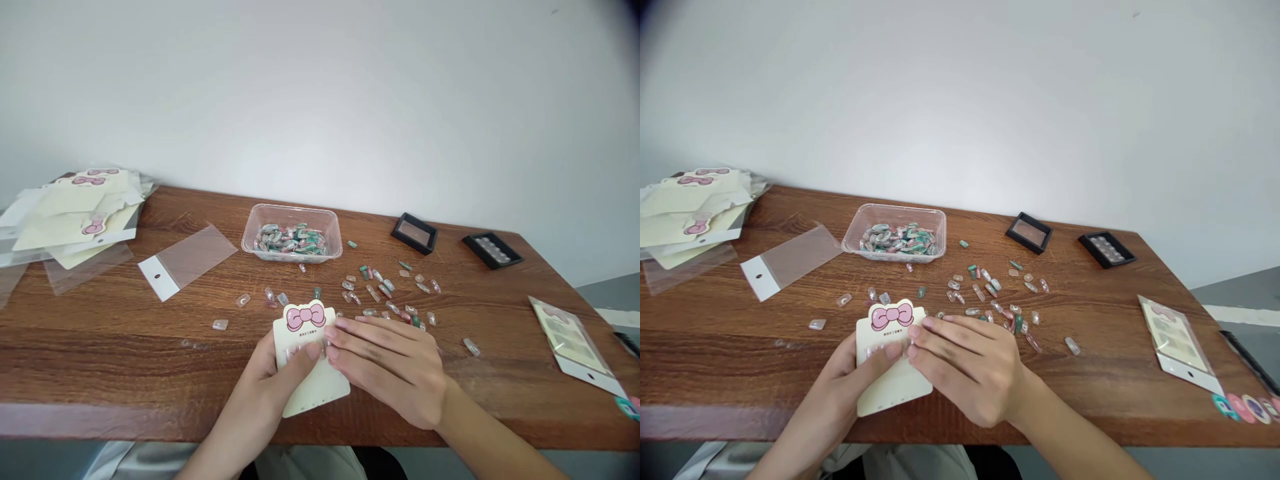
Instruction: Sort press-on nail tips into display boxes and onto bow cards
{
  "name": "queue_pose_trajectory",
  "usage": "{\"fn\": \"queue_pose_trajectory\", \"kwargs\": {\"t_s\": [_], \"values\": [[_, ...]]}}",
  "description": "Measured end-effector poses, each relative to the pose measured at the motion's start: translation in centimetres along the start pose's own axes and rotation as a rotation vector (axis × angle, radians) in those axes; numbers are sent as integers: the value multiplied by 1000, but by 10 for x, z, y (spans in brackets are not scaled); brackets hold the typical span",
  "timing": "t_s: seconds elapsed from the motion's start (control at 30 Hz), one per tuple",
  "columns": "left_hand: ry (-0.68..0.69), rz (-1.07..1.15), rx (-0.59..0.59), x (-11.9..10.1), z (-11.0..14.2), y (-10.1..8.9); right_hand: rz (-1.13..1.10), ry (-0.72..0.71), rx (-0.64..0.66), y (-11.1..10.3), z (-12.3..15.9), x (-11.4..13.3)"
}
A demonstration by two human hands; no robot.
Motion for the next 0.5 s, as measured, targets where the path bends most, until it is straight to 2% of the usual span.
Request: {"fn": "queue_pose_trajectory", "kwargs": {"t_s": [0.37, 0.5], "values": [[2, -55, 53, 5, -3, -1, 10, 0, -9, 1, 1, 0], [-6, -48, 34, 3, -2, -1, 18, 0, 12, 2, 2, 0]]}}
Point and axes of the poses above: each hand's wrist, its own z-axis away from the middle knuckle, its own y-axis out of the palm, x = y × z, the point moved 10 cm from there along -z, towards the middle knuckle, and after that the axes turned 12 degrees about -z, right-handed, at the moved point
